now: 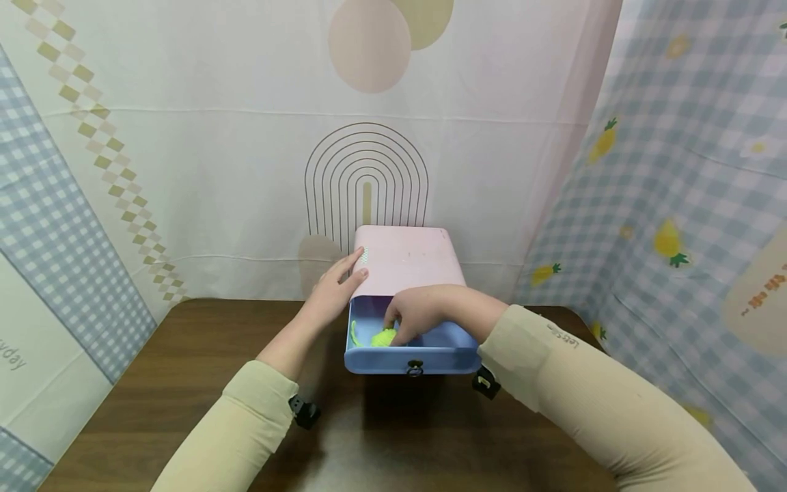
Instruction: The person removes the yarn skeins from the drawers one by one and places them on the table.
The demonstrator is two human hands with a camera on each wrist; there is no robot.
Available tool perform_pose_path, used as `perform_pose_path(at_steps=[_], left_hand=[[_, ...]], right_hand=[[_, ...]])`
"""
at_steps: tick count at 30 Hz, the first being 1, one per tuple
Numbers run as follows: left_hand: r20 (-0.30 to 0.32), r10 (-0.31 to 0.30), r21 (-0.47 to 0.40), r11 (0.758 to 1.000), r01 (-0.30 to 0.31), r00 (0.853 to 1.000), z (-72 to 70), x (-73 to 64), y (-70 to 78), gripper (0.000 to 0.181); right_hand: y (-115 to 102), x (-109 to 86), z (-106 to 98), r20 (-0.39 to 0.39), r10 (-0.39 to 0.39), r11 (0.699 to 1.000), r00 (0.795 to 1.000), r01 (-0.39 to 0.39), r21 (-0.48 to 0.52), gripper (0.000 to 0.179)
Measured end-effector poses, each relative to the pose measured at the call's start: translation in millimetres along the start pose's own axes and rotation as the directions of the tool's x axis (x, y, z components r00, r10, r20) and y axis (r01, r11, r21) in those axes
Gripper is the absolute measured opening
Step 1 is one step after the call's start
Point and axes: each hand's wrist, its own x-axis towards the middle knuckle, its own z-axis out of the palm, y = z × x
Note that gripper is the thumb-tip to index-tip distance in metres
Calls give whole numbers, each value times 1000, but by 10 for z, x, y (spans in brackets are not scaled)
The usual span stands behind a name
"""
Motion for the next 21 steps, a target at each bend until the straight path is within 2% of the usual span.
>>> perform_pose_path(at_steps=[11, 21], left_hand=[[-13, 8, 3, 1000, -8, 1000, 13, 16, -32, 62], [-17, 7, 8, 1000, -6, 1000, 18, 18, -25, 62]], right_hand=[[7, -22, 10, -70, 12, 1000, 997, -13, -10, 41], [45, -6, 26, -31, 43, 999, 999, -44, -23, 45]])
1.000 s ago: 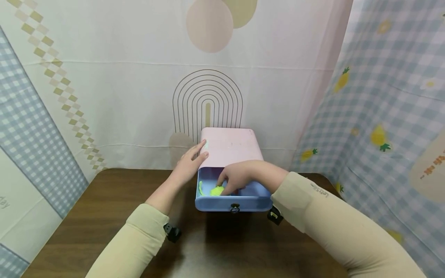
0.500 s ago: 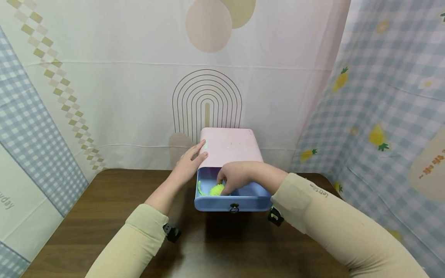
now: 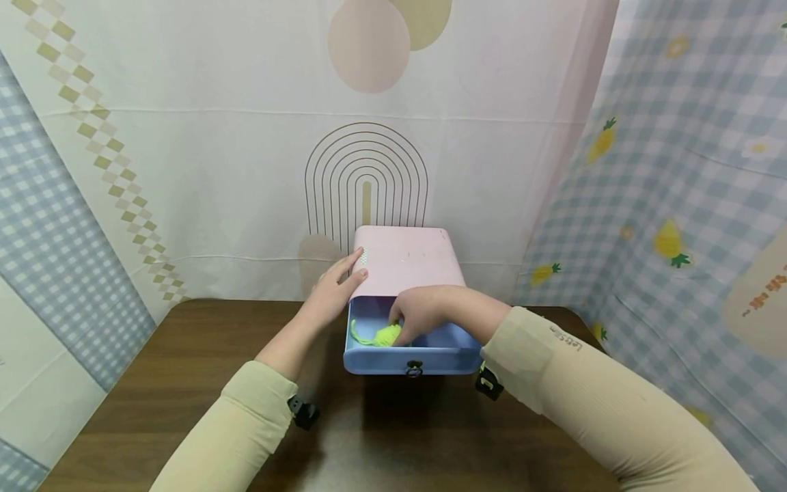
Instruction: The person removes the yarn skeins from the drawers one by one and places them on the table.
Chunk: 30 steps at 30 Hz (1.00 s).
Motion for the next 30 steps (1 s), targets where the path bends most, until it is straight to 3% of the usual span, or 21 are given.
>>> perform_pose_path(at_steps=[6, 16, 23, 30], left_hand=[[4, 0, 0, 1000, 0, 1000, 2, 2, -1, 62], [8, 4, -15, 1000, -4, 1000, -7, -3, 0, 62], [14, -7, -10, 1000, 7, 1000, -4, -3, 17, 62], [11, 5, -22, 1000, -5, 1000, 7, 1, -3, 62]], right_hand=[[8, -16, 0, 1, -29, 1000, 1000, 29, 6, 40], [14, -73, -23, -71, -94, 995, 993, 96, 30, 39], [57, -140, -78, -102, -86, 990, 991, 97, 106, 38], [149, -190, -146, -148, -102, 987, 984, 119, 105, 44]])
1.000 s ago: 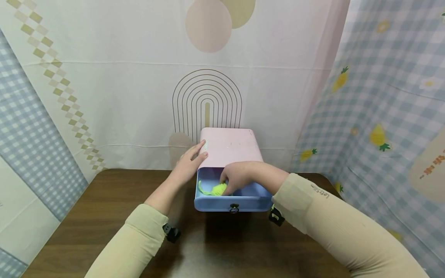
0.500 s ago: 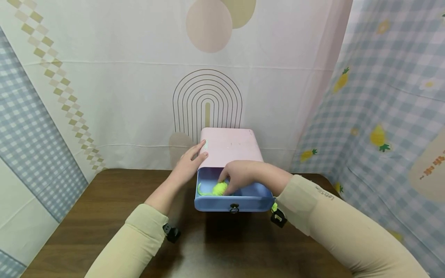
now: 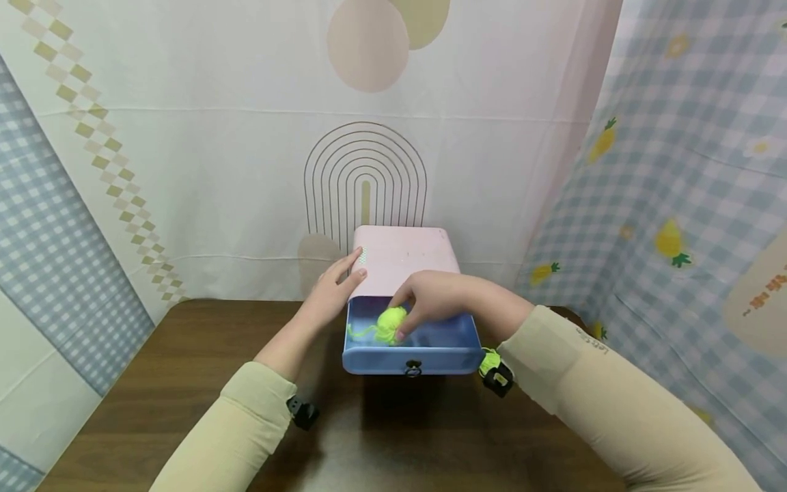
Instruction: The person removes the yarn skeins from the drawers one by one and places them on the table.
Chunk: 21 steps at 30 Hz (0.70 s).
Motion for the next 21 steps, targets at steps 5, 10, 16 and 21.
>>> perform_pose_path(at_steps=[5, 10, 16, 21], left_hand=[[-8, 4, 6, 1000, -4, 1000, 4, 12, -16, 62], [-16, 12, 0, 1000, -12, 1000, 6, 18, -8, 62], [-19, 17, -1, 1000, -17, 1000, 2, 16, -12, 60], [-17, 15, -5, 1000, -15, 1000, -1, 21, -14, 59]], right_hand=[[62, -81, -87, -36, -1, 998, 999, 3, 58, 44], [140, -181, -168, -62, 24, 992, 998, -16, 122, 42], [288, -341, -237, -93, 58, 981, 994, -40, 190, 40], [455, -521, -279, -114, 100, 965, 988, -68, 252, 47]])
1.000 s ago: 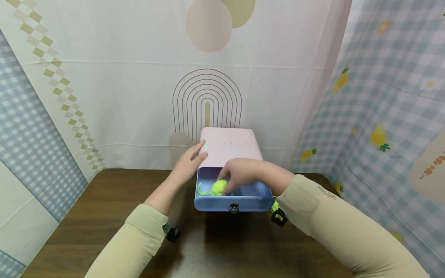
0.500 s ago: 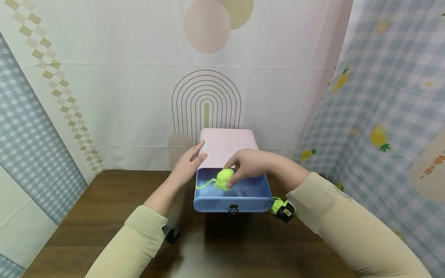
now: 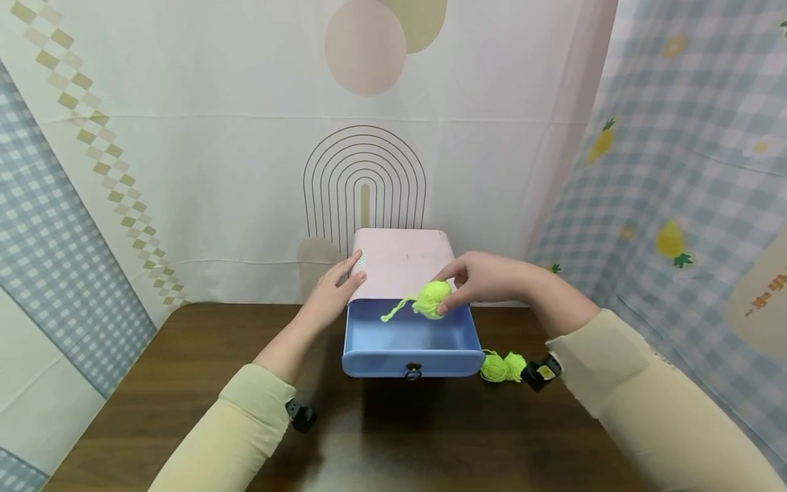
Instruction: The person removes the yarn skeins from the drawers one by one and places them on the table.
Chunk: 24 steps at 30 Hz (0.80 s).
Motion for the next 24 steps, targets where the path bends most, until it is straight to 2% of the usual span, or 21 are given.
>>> perform_pose_path(at_steps=[6, 15, 24], left_hand=[[7, 4, -3, 1000, -4, 1000, 2, 6, -11, 60], [12, -4, 7, 1000, 3, 1000, 2, -3, -18, 61], [11, 4, 0, 1000, -4, 1000, -7, -5, -7, 61]], right_hand=[[232, -193, -82, -55, 37, 997, 998, -33, 75, 45], [575, -496, -161, -135, 103, 988, 985, -85, 129, 51], [992, -729, -175, -145, 184, 963, 972, -149, 223, 53]])
